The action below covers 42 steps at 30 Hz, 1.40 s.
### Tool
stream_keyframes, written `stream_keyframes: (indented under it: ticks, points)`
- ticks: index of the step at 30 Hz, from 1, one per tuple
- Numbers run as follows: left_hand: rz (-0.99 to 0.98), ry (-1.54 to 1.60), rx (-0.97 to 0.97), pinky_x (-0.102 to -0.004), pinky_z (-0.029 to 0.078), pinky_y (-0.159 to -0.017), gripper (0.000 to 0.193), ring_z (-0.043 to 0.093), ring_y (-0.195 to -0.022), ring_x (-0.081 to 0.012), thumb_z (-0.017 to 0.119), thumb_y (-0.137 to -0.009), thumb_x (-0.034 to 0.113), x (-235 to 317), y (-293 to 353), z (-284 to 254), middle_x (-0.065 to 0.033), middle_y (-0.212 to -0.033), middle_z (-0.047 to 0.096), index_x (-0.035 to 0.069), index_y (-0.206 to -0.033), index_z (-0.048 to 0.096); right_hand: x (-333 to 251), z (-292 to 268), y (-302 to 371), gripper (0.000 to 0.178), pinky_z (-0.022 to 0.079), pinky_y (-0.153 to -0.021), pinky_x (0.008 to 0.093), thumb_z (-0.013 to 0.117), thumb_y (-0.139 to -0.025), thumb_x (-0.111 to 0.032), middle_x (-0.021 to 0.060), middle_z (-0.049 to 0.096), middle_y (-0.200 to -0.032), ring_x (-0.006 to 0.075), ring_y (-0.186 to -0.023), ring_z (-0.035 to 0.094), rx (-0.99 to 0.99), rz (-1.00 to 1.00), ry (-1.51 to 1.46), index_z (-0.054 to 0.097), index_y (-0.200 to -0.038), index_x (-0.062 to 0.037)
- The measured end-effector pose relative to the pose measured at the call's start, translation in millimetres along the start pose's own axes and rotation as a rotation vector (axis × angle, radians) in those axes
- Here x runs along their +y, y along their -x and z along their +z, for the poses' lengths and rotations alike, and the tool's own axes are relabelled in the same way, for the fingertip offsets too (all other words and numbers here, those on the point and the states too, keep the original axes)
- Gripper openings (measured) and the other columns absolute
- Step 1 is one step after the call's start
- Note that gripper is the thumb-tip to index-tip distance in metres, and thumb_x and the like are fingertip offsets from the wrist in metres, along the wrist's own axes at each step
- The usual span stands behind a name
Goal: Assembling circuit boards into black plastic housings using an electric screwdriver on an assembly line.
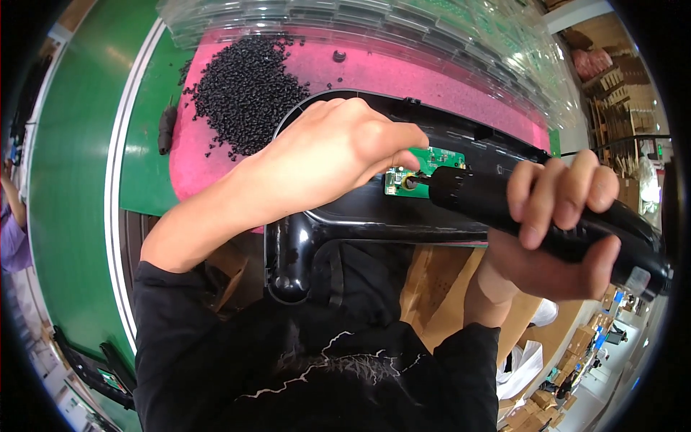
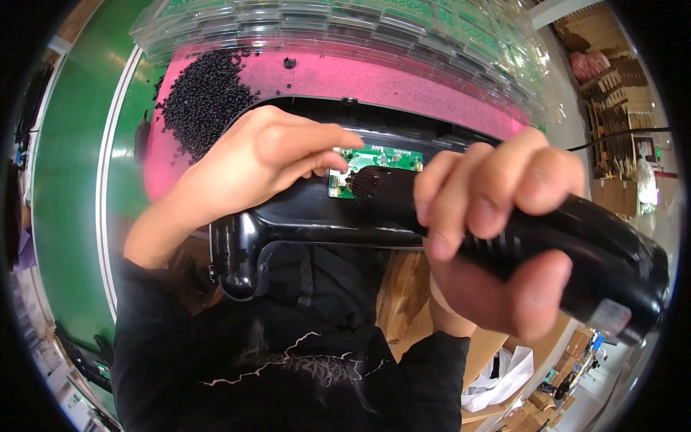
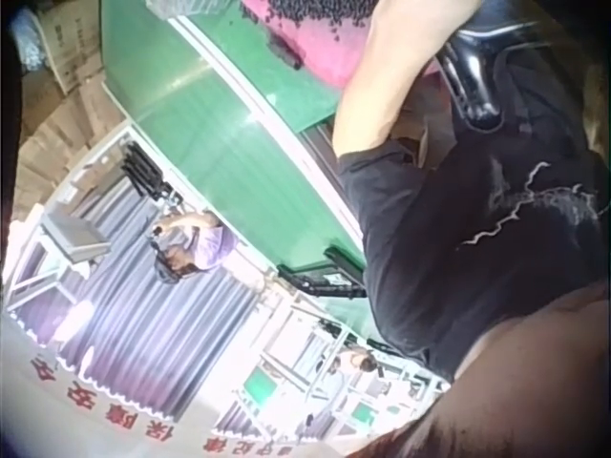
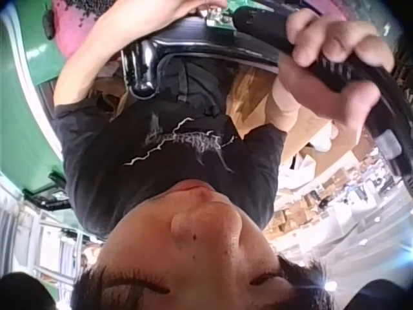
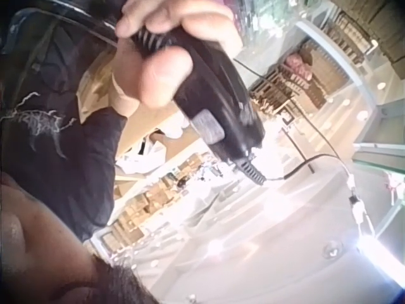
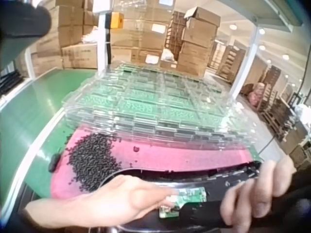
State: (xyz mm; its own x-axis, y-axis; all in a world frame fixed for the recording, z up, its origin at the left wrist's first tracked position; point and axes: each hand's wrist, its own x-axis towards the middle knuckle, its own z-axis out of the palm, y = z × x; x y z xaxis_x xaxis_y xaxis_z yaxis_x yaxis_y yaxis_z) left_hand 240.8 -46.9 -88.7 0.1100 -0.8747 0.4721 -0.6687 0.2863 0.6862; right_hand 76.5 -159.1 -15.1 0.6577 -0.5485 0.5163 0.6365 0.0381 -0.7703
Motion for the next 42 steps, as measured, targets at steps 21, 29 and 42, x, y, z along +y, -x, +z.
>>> stream_keyframes:
  ticks: [21, 29, 42]
  points:
    - [-0.038, -0.019, -0.011, -0.0412, 0.051, -0.067, 0.023, 0.063, -0.077, -0.0322, 0.063, -0.081, 0.001, -15, 18, -1, -0.0124, -0.079, 0.062, 0.003, -0.104, 0.063, 35, 11, -4, 0.043, 0.039, -0.045, 0.0232, 0.077, -0.077, -0.034, 0.0012, 0.047, -0.071, 0.008, -0.044, 0.046, -0.199, 0.275, 0.084, 0.044, -0.089, -0.0094]
    - [0.037, -0.001, 0.03, -0.0394, 0.05, -0.065, 0.028, 0.061, -0.076, -0.0289, 0.067, -0.074, 0.001, -20, 22, 1, -0.0102, -0.076, 0.061, 0.003, -0.103, 0.065, 42, 3, -13, 0.046, 0.039, -0.05, 0.0228, 0.09, -0.069, -0.028, 0.0081, 0.056, -0.073, 0.0113, -0.057, 0.05, -0.462, 0.337, -0.087, 0.056, -0.088, -0.0038]
    - [0.047, -0.004, -0.033, -0.04, 0.05, -0.069, 0.031, 0.061, -0.08, -0.0292, 0.07, -0.072, 0.004, -27, 27, -3, -0.0105, -0.079, 0.061, 0.002, -0.102, 0.063, 51, 10, -7, 0.048, 0.039, -0.054, 0.0257, 0.087, -0.072, -0.031, 0.0053, 0.054, -0.072, 0.0136, -0.06, 0.05, -0.366, 0.366, -0.121, 0.052, -0.091, -0.0034]
